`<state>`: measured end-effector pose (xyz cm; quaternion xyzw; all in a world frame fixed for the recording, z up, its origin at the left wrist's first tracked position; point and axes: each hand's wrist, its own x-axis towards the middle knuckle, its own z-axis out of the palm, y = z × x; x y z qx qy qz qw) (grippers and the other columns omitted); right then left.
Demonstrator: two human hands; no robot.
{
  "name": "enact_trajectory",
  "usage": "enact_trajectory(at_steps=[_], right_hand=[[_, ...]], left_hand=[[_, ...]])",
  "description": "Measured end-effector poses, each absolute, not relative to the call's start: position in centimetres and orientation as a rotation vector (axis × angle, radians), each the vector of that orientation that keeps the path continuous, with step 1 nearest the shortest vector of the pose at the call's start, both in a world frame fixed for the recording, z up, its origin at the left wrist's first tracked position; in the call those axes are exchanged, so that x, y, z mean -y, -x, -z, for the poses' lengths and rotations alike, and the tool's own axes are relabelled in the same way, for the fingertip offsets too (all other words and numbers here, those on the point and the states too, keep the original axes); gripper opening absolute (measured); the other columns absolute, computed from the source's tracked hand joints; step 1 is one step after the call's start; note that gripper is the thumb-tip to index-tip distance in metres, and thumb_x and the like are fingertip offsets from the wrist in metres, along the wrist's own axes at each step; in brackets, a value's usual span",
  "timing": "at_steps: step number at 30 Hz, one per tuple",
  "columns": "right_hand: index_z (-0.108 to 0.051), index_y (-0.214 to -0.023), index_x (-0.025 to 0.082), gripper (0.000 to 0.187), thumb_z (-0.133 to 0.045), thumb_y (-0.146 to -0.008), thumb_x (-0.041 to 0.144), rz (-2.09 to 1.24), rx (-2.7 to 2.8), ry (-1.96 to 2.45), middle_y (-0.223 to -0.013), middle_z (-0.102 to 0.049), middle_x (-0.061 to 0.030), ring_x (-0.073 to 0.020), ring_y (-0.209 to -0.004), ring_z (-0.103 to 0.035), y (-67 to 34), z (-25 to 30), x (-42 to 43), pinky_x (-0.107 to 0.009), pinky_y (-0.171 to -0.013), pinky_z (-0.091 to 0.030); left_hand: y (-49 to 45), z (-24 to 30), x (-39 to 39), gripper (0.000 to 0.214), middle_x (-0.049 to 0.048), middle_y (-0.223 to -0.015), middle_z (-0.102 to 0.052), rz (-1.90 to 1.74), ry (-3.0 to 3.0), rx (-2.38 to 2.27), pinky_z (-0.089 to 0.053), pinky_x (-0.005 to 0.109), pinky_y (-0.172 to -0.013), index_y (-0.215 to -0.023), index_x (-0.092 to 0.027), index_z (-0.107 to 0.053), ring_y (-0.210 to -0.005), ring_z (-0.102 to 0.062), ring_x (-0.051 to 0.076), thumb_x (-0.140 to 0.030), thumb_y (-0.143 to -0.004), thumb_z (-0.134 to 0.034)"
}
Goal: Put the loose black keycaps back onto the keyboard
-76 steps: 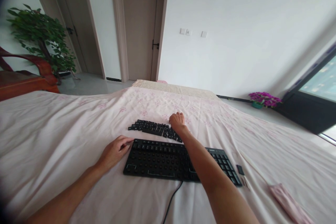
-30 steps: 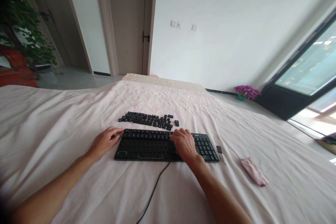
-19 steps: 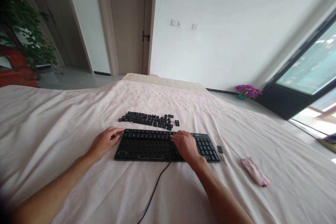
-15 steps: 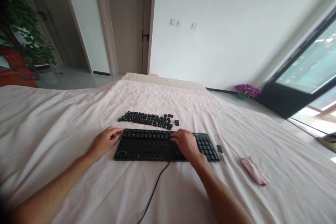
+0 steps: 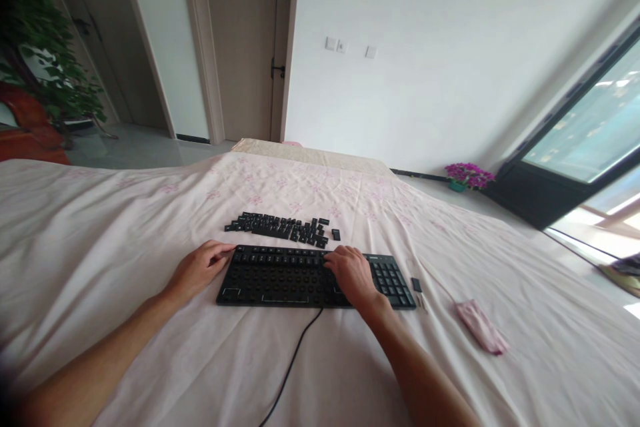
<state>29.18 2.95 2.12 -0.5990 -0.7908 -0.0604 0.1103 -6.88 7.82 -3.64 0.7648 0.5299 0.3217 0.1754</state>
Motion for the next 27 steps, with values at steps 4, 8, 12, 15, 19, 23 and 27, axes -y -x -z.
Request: enact_trajectory(at_steps=[4, 8, 12, 15, 19, 23, 27], right_hand=[[-0.07, -0.095, 0.024, 0.019, -0.053, -0.091, 0.031, 0.194, 2.379, 1.736, -0.087, -0.065, -0.0024, -0.016, -0.085, -0.058, -28.8, -2.3, -3.1, -0.028, -0.081, -0.038], [-0.07, -0.094, 0.023, 0.021, -0.05, -0.092, 0.03, 0.214, 2.425, 1.726, -0.085, -0.064, -0.0032, -0.0159, -0.085, -0.056, -28.6, -2.5, -3.1, -0.028, -0.079, -0.037], [-0.069, -0.087, 0.022, 0.021, -0.048, -0.092, 0.026, 0.305, 2.516, 1.72, -0.084, -0.063, -0.0046, -0.0177, -0.084, -0.054, -28.3, -2.8, -2.8, -0.03, -0.076, -0.034], [-0.066, -0.093, 0.021, 0.019, -0.048, -0.089, 0.017, 0.391, 2.574, 1.721, -0.087, -0.062, -0.0065, -0.0195, -0.084, -0.052, -27.9, -2.8, -2.1, -0.032, -0.075, -0.033], [-0.06, -0.113, 0.016, 0.035, -0.049, -0.08, 0.007, 0.473, 2.591, 1.751, -0.095, -0.06, -0.0098, -0.022, -0.088, -0.05, -27.2, -2.2, -0.9, -0.034, -0.076, -0.032], [-0.058, -0.116, 0.014, 0.042, -0.047, -0.077, 0.004, 0.52, 2.6, 1.783, -0.097, -0.06, -0.0112, -0.0235, -0.089, -0.05, -26.8, -1.9, -0.3, -0.035, -0.075, -0.032], [-0.068, -0.095, 0.021, 0.029, -0.048, -0.078, 0.007, 0.384, 2.614, 1.75, -0.09, -0.062, -0.0077, -0.0209, -0.087, -0.052, -27.6, -3.4, -1.7, -0.032, -0.074, -0.033]], left_hand=[[6.9, 3.7, -7.9, 0.033, 0.0023, -0.11, -0.063, -0.921, -2.169, -1.494, -0.048, 0.026, -0.081, -0.109, -0.023, -0.065, -0.087, -0.063, 0.015, -0.023, -0.083, -0.045], [6.9, 3.7, -7.9, 0.032, 0.0025, -0.111, -0.063, -0.905, -2.157, -1.5, -0.048, 0.027, -0.081, -0.108, -0.023, -0.065, -0.085, -0.063, 0.015, -0.024, -0.083, -0.045], [6.8, 3.7, -7.9, 0.032, 0.0027, -0.111, -0.063, -0.907, -2.151, -1.503, -0.049, 0.027, -0.079, -0.109, -0.023, -0.065, -0.083, -0.063, 0.015, -0.025, -0.083, -0.045], [6.8, 3.7, -8.0, 0.033, 0.0029, -0.111, -0.064, -0.907, -2.147, -1.503, -0.048, 0.028, -0.08, -0.109, -0.023, -0.065, -0.083, -0.063, 0.015, -0.024, -0.082, -0.045], [6.8, 3.8, -8.0, 0.035, 0.0027, -0.109, -0.064, -0.898, -2.146, -1.512, -0.048, 0.027, -0.078, -0.11, -0.024, -0.065, -0.083, -0.062, 0.015, -0.024, -0.082, -0.045], [6.8, 3.8, -8.0, 0.034, 0.0023, -0.108, -0.065, -0.913, -2.137, -1.514, -0.048, 0.026, -0.077, -0.109, -0.024, -0.065, -0.081, -0.063, 0.015, -0.024, -0.082, -0.045], [6.7, 3.7, -8.0, 0.033, 0.0028, -0.107, -0.065, -0.92, -2.117, -1.502, -0.048, 0.027, -0.077, -0.108, -0.023, -0.066, -0.08, -0.063, 0.015, -0.025, -0.082, -0.045]])
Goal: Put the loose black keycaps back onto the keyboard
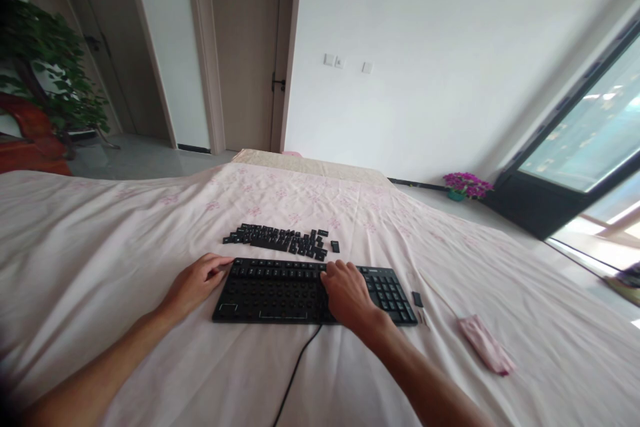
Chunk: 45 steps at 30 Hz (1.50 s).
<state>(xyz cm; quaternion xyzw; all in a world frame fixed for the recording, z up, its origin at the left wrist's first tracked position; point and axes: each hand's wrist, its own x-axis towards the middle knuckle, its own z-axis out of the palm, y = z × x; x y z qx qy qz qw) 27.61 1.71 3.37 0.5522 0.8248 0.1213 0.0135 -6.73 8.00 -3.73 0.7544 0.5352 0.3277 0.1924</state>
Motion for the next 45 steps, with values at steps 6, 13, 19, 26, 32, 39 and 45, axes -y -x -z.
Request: enact_trajectory(at_steps=[6, 13, 19, 26, 32, 39, 45], right_hand=[[-0.07, -0.103, 0.029, 0.031, -0.046, -0.088, 0.019, -0.189, -2.594, -2.115, -0.101, -0.066, -0.0017, -0.0167, -0.096, -0.054, -29.1, -5.2, -10.2, -0.026, -0.077, -0.036], [-0.075, -0.085, 0.025, 0.017, -0.06, -0.08, 0.03, -0.166, -2.417, -2.242, -0.1, -0.068, -0.0066, -0.0225, -0.102, -0.05, -27.9, -3.5, -18.4, -0.033, -0.085, -0.033], [-0.076, -0.081, 0.026, 0.014, -0.064, -0.075, 0.031, -0.098, -2.35, -2.263, -0.085, -0.071, -0.0056, -0.0223, -0.097, -0.051, -27.3, -2.3, -20.5, -0.032, -0.082, -0.032], [-0.076, -0.084, 0.029, 0.014, -0.064, -0.076, 0.031, -0.114, -2.353, -2.195, -0.082, -0.072, -0.0036, -0.0191, -0.093, -0.055, -26.6, -1.9, -21.3, -0.031, -0.085, -0.029], [-0.076, -0.085, 0.025, 0.014, -0.066, -0.077, 0.031, -0.161, -2.379, -2.091, -0.083, -0.072, -0.0069, -0.021, -0.096, -0.055, -26.1, -2.0, -21.2, -0.032, -0.087, -0.027], [-0.074, -0.097, 0.032, 0.021, -0.058, -0.084, 0.036, -0.151, -2.457, -2.128, -0.099, -0.071, -0.0014, -0.0209, -0.099, -0.055, -27.6, -3.8, -17.5, -0.029, -0.084, -0.031], [-0.072, -0.103, 0.032, 0.023, -0.057, -0.086, 0.036, -0.025, -2.738, -2.107, -0.094, -0.069, -0.0004, -0.018, -0.091, -0.056, -31.4, -3.7, -9.4, -0.027, -0.08, -0.036]], left_hand=[[6.8, 3.9, -8.2, 0.032, 0.0033, -0.107, -0.065, -0.925, -2.105, -1.487, -0.048, 0.029, -0.081, -0.107, -0.024, -0.066, -0.086, -0.062, 0.016, -0.025, -0.082, -0.046], [6.7, 3.5, -8.1, 0.034, 0.0033, -0.107, -0.065, -0.903, -2.1, -1.496, -0.047, 0.027, -0.079, -0.108, -0.025, -0.066, -0.083, -0.063, 0.015, -0.021, -0.081, -0.045], [6.7, 3.5, -8.1, 0.033, 0.0037, -0.108, -0.064, -0.897, -2.096, -1.481, -0.046, 0.027, -0.08, -0.108, -0.024, -0.065, -0.084, -0.062, 0.015, -0.021, -0.082, -0.045], [6.6, 3.6, -8.2, 0.034, 0.0042, -0.109, -0.064, -0.892, -2.083, -1.48, -0.046, 0.027, -0.08, -0.109, -0.024, -0.065, -0.083, -0.062, 0.015, -0.019, -0.082, -0.045], [6.6, 3.5, -8.2, 0.035, 0.0042, -0.108, -0.064, -0.886, -2.091, -1.487, -0.046, 0.026, -0.081, -0.11, -0.022, -0.065, -0.085, -0.062, 0.014, -0.018, -0.082, -0.044], [6.8, 3.7, -8.2, 0.034, 0.0042, -0.11, -0.063, -0.87, -2.127, -1.504, -0.046, 0.026, -0.08, -0.111, -0.022, -0.064, -0.083, -0.062, 0.014, -0.023, -0.084, -0.044], [6.9, 3.9, -8.2, 0.033, 0.0034, -0.11, -0.063, -0.865, -2.157, -1.501, -0.047, 0.027, -0.08, -0.111, -0.022, -0.064, -0.085, -0.062, 0.015, -0.025, -0.084, -0.044]])
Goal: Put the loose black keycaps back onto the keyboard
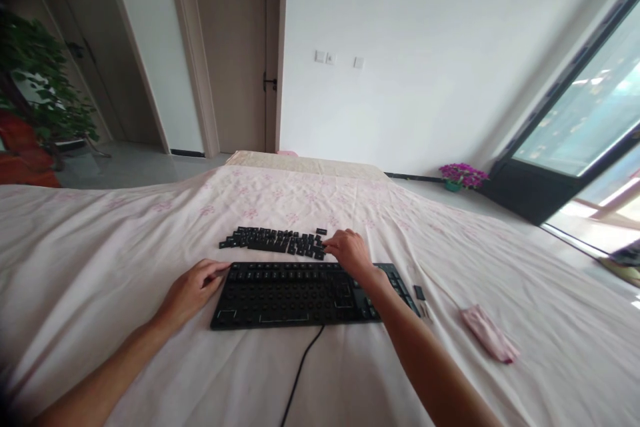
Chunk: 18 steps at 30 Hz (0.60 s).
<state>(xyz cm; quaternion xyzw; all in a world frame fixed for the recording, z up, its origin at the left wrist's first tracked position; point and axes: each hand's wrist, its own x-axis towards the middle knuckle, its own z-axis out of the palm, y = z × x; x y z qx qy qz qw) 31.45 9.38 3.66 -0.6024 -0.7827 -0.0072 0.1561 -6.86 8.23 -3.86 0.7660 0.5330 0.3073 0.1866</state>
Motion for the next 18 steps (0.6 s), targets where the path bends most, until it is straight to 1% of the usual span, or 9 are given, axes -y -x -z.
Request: enact_trajectory(at_steps=[4, 7, 10, 14, 18], right_hand=[[-0.072, -0.101, 0.032, 0.021, -0.057, -0.087, 0.036, 0.027, 2.223, 1.699, -0.09, -0.068, -0.0008, -0.0174, -0.086, -0.055, -32.6, -2.5, -5.0, -0.03, -0.079, -0.036], [-0.07, -0.105, 0.033, 0.023, -0.055, -0.089, 0.037, 0.096, 2.239, 1.709, -0.088, -0.066, -0.0014, -0.0178, -0.085, -0.053, -32.6, -2.0, -3.2, -0.03, -0.077, -0.035], [-0.07, -0.106, 0.033, 0.023, -0.053, -0.09, 0.038, 0.156, 2.261, 1.713, -0.089, -0.066, -0.0017, -0.0177, -0.085, -0.052, -32.2, -1.8, -2.3, -0.031, -0.075, -0.033], [-0.07, -0.104, 0.03, 0.024, -0.05, -0.092, 0.038, 0.215, 2.293, 1.683, -0.088, -0.064, -0.0033, -0.0176, -0.085, -0.051, -31.5, -1.6, -2.0, -0.031, -0.075, -0.032], [-0.07, -0.1, 0.029, 0.023, -0.049, -0.093, 0.035, 0.282, 2.32, 1.668, -0.084, -0.062, -0.0026, -0.0166, -0.083, -0.049, -30.9, -1.7, -2.0, -0.03, -0.072, -0.03]], left_hand=[[7.0, 4.2, -8.3, 0.033, 0.0026, -0.11, -0.063, -0.877, -2.168, -1.505, -0.047, 0.026, -0.079, -0.111, -0.022, -0.064, -0.083, -0.062, 0.014, -0.026, -0.085, -0.044], [7.0, 4.4, -8.3, 0.033, 0.0023, -0.11, -0.063, -0.887, -2.176, -1.506, -0.048, 0.025, -0.078, -0.111, -0.023, -0.064, -0.083, -0.062, 0.014, -0.027, -0.084, -0.044], [7.0, 4.3, -8.3, 0.033, 0.0024, -0.11, -0.064, -0.888, -2.175, -1.515, -0.048, 0.026, -0.078, -0.11, -0.023, -0.065, -0.083, -0.063, 0.015, -0.027, -0.084, -0.044], [6.9, 4.2, -8.3, 0.033, 0.0027, -0.11, -0.064, -0.888, -2.166, -1.512, -0.048, 0.026, -0.078, -0.11, -0.023, -0.065, -0.083, -0.063, 0.015, -0.029, -0.084, -0.045], [7.0, 4.4, -8.4, 0.033, 0.0031, -0.11, -0.064, -0.898, -2.161, -1.503, -0.049, 0.026, -0.078, -0.108, -0.023, -0.065, -0.085, -0.063, 0.015, -0.029, -0.084, -0.044]])
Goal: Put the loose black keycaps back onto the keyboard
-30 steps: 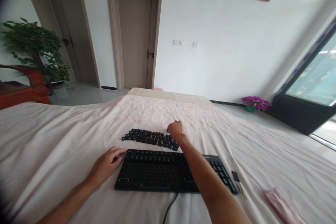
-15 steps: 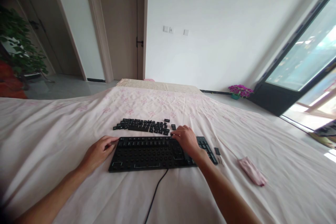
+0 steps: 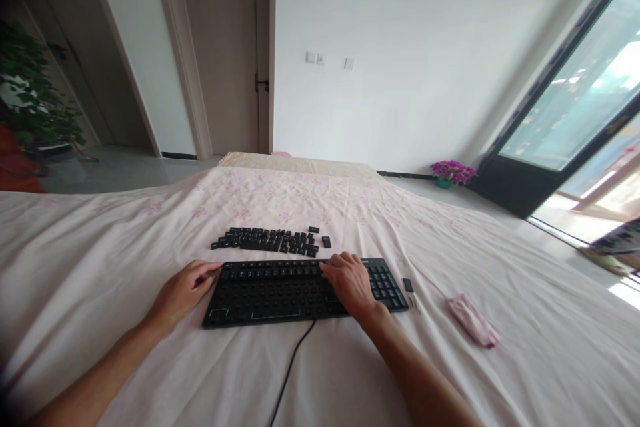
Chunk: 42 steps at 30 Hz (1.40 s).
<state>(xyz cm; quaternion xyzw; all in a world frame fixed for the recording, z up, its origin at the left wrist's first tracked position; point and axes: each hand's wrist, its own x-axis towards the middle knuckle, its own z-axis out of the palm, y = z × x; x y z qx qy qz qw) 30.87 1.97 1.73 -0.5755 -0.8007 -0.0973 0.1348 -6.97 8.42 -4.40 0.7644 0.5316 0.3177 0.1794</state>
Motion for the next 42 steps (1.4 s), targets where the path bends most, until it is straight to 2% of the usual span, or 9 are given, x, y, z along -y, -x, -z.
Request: enact_trajectory(at_steps=[12, 15, 19, 23, 27, 31, 33, 37, 42], right_hand=[[-0.067, -0.091, 0.025, 0.02, -0.047, -0.094, 0.029, 0.386, 2.432, 1.674, -0.08, -0.059, -0.002, -0.0165, -0.079, -0.048, -30.3, -2.2, -1.9, -0.031, -0.07, -0.028], [-0.065, -0.102, 0.024, 0.02, -0.048, -0.092, 0.022, 0.45, 2.478, 1.701, -0.085, -0.061, -0.0043, -0.0184, -0.082, -0.049, -30.1, -2.1, -1.7, -0.033, -0.072, -0.029], [-0.055, -0.121, 0.02, 0.04, -0.049, -0.084, 0.009, 0.501, 2.531, 1.741, -0.098, -0.061, -0.0087, -0.0223, -0.09, -0.049, -29.8, -1.6, -0.9, -0.035, -0.077, -0.032], [-0.051, -0.128, 0.017, 0.049, -0.047, -0.081, 0.005, 0.531, 2.54, 1.8, -0.102, -0.06, -0.0116, -0.0258, -0.093, -0.049, -29.0, -1.1, -0.2, -0.038, -0.077, -0.035], [-0.057, -0.122, 0.017, 0.044, -0.047, -0.08, 0.005, 0.475, 2.566, 1.792, -0.101, -0.061, -0.0114, -0.0251, -0.093, -0.05, -28.8, -1.8, -0.3, -0.037, -0.077, -0.035], [-0.065, -0.112, 0.027, 0.04, -0.046, -0.083, 0.008, 0.242, 2.441, 1.795, -0.095, -0.065, -0.0046, -0.0189, -0.09, -0.054, -30.7, -3.0, -2.4, -0.03, -0.077, -0.036], [-0.066, -0.112, 0.029, 0.039, -0.043, -0.087, 0.011, 0.18, 2.282, 1.834, -0.097, -0.066, -0.0029, -0.017, -0.09, -0.055, -31.8, -3.3, -4.6, -0.027, -0.077, -0.037], [-0.071, -0.105, 0.028, 0.028, -0.048, -0.089, 0.022, 0.167, 2.179, 1.884, -0.103, -0.068, -0.0026, -0.0178, -0.095, -0.056, -32.4, -3.2, -10.1, -0.027, -0.081, -0.038], [-0.074, -0.096, 0.028, 0.021, -0.056, -0.086, 0.024, 0.206, 2.232, 1.963, -0.103, -0.07, -0.0033, -0.0203, -0.099, -0.055, -31.3, -2.7, -15.5, -0.029, -0.084, -0.038]], left_hand=[[7.0, 4.3, -8.3, 0.033, 0.0029, -0.111, -0.063, -0.876, -2.156, -1.517, -0.048, 0.026, -0.077, -0.11, -0.023, -0.065, -0.083, -0.063, 0.015, -0.027, -0.083, -0.045], [7.0, 4.2, -8.3, 0.034, 0.0029, -0.111, -0.063, -0.878, -2.162, -1.515, -0.048, 0.026, -0.078, -0.11, -0.023, -0.064, -0.083, -0.063, 0.015, -0.028, -0.084, -0.044], [7.0, 4.1, -8.2, 0.033, 0.0032, -0.111, -0.063, -0.888, -2.168, -1.507, -0.048, 0.026, -0.078, -0.111, -0.023, -0.064, -0.082, -0.062, 0.014, -0.029, -0.085, -0.043], [7.0, 4.2, -8.2, 0.033, 0.003, -0.11, -0.063, -0.885, -2.175, -1.512, -0.048, 0.027, -0.078, -0.111, -0.023, -0.064, -0.083, -0.062, 0.015, -0.028, -0.085, -0.044], [7.0, 4.1, -8.1, 0.034, 0.003, -0.11, -0.063, -0.891, -2.179, -1.515, -0.048, 0.026, -0.078, -0.111, -0.022, -0.064, -0.083, -0.062, 0.015, -0.026, -0.084, -0.044], [6.9, 4.0, -8.1, 0.034, 0.0029, -0.109, -0.063, -0.889, -2.171, -1.507, -0.047, 0.026, -0.078, -0.11, -0.022, -0.064, -0.082, -0.062, 0.014, -0.026, -0.084, -0.044], [6.9, 4.1, -8.2, 0.034, 0.003, -0.109, -0.064, -0.888, -2.167, -1.503, -0.047, 0.026, -0.078, -0.11, -0.022, -0.064, -0.082, -0.062, 0.014, -0.025, -0.084, -0.044], [6.8, 3.9, -8.2, 0.034, 0.0031, -0.108, -0.064, -0.891, -2.152, -1.501, -0.047, 0.027, -0.079, -0.11, -0.022, -0.064, -0.083, -0.062, 0.015, -0.025, -0.083, -0.044], [6.8, 3.7, -8.2, 0.034, 0.004, -0.109, -0.064, -0.87, -2.131, -1.499, -0.047, 0.028, -0.079, -0.11, -0.023, -0.064, -0.084, -0.062, 0.015, -0.023, -0.083, -0.044]])
